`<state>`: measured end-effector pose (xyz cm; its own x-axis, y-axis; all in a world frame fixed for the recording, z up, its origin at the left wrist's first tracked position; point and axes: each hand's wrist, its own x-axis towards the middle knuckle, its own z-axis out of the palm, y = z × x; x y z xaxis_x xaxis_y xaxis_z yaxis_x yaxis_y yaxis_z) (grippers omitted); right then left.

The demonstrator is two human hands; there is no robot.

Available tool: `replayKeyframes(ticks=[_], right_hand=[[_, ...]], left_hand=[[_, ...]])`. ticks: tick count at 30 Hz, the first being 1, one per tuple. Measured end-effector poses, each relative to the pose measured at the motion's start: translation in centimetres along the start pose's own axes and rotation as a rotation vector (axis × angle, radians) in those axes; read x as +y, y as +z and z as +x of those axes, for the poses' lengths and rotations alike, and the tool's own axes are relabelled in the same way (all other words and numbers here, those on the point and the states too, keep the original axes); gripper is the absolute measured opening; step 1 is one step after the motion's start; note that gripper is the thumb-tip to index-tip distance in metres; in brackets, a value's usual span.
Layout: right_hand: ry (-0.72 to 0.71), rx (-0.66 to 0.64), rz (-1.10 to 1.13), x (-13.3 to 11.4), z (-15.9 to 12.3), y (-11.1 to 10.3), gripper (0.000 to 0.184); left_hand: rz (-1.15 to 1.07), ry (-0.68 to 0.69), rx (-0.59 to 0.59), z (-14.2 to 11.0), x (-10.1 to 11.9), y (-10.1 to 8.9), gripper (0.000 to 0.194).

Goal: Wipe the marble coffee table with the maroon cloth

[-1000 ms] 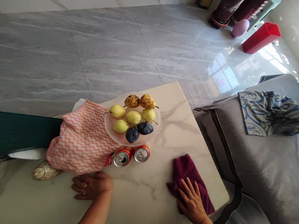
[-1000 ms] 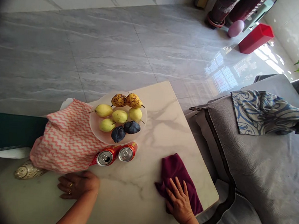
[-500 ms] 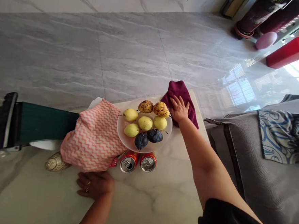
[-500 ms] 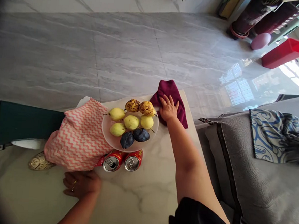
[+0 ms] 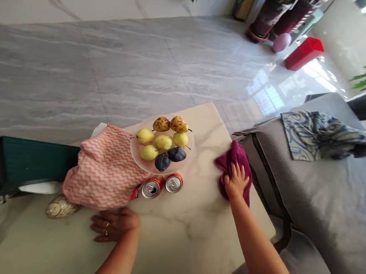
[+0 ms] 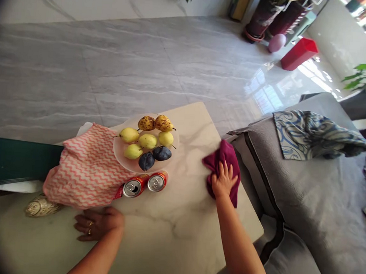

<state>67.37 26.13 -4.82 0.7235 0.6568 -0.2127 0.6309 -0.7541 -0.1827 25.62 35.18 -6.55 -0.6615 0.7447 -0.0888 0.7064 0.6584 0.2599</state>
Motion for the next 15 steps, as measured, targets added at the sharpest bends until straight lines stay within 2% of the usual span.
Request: replayKeyframes(ticks=[2,3,5,7,15], right_hand=[[0.114,-0.005,0.014,4.9,-7.8,1.5,0.073],[0.145,0.036,0.026,6.5,-10.9,2.3,0.071],[0.169,0.074,0.020,8.4,-15.0,3.7,0.070],[0.161,0.094,-0.006,8.9,-16.1,4.5,0.071],[0.115,0.152,-0.016,9.3,-14.6,5.0,0.071]], left_hand=[[-0.015,0.010,-0.003,0.0,-0.3,0.2,0.093],[-0.024,0.013,-0.007,0.0,-0.4,0.2,0.093],[-0.038,0.016,-0.015,-0.1,-0.7,0.3,0.092],[-0.048,0.013,-0.026,-0.2,-0.9,0.4,0.093],[-0.089,0.015,-0.058,-0.1,-1.4,0.5,0.095]])
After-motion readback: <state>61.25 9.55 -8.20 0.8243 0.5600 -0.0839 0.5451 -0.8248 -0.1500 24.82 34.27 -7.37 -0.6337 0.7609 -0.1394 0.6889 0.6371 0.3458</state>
